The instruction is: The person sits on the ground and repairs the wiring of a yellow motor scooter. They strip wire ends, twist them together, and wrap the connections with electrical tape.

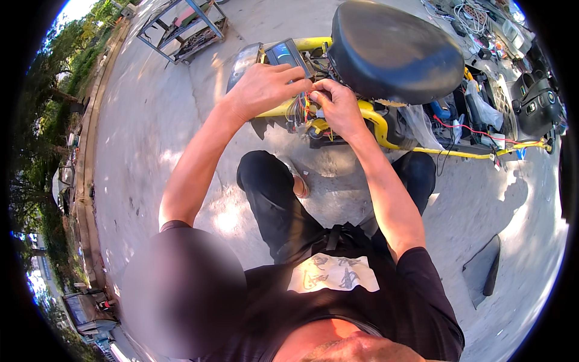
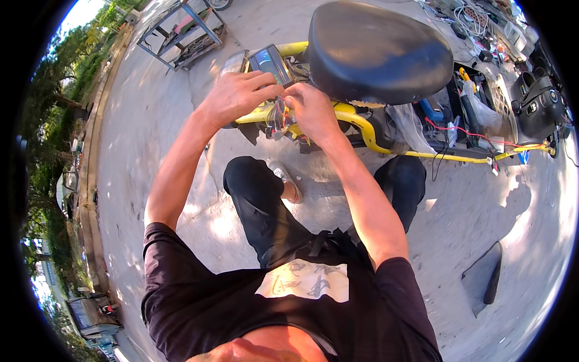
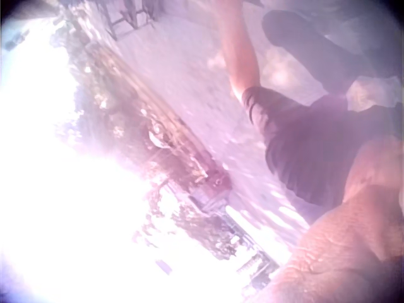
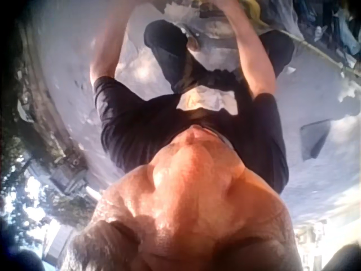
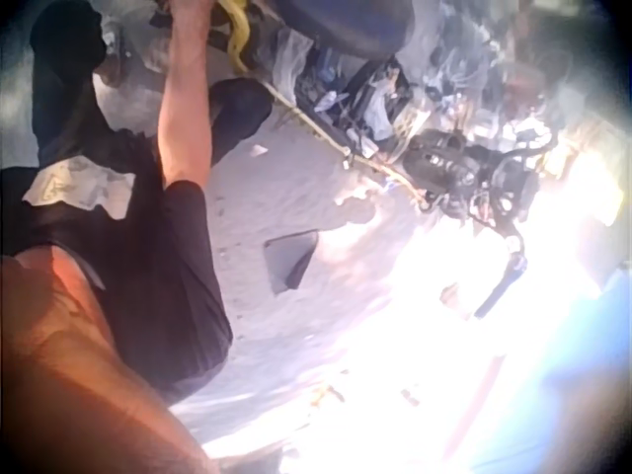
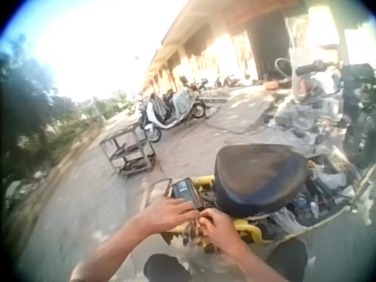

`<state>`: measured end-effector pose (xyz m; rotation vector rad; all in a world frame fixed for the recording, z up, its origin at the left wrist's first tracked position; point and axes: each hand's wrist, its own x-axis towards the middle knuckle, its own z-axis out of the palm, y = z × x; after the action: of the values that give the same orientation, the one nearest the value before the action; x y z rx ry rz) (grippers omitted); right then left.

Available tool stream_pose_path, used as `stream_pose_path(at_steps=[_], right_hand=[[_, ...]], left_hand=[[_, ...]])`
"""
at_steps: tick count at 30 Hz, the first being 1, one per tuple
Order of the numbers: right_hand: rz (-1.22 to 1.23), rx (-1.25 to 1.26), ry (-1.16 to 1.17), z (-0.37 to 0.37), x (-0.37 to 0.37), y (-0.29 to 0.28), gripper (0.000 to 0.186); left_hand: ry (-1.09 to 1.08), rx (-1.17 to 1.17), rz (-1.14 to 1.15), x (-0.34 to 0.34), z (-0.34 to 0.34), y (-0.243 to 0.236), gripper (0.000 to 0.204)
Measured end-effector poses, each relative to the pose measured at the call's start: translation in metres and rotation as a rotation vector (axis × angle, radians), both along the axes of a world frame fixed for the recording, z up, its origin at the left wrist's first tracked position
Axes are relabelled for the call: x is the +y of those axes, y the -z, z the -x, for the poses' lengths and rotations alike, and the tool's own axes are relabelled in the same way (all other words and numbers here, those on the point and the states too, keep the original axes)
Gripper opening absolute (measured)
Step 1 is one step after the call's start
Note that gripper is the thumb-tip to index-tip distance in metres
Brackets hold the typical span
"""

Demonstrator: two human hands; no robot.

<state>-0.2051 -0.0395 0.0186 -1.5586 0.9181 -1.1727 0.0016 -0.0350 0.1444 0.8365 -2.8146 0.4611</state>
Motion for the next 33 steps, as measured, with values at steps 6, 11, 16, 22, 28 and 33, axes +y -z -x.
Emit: stream_pose_path(at_steps=[6, 11, 16, 22, 28, 33], right_hand=[[0.054, 0.077, 0.032, -0.001, 0.004, -0.004, 0.019], [-0.045, -0.059, 0.065, 0.005, 0.004, -0.003, 0.019], [-0.117, -0.054, 0.094, 0.0, 0.004, -0.004, 0.019], [-0.126, -0.095, 0.075, 0.003, 0.005, -0.003, 0.019], [-0.033, -0.096, 0.082, 0.002, 0.005, 0.001, 0.015], [-0.011, -0.148, 0.128, -0.004, 0.009, 0.005, 0.012]], left_hand=[[-0.16, -0.067, -0.119, 0.001, 0.01, 0.002, 0.01], [-0.463, 0.366, -0.392, -0.006, 0.019, 0.016, 0.014], [-0.539, 0.781, -0.168, 0.037, 0.02, 0.05, 0.024], [-0.43, 0.664, 0.192, 0.039, 0.041, 0.088, 0.022], [-0.478, 0.673, 0.052, 0.038, 0.042, 0.088, 0.013], [-0.669, 1.427, -1.116, 0.035, 0.05, 0.078, 0.024]])
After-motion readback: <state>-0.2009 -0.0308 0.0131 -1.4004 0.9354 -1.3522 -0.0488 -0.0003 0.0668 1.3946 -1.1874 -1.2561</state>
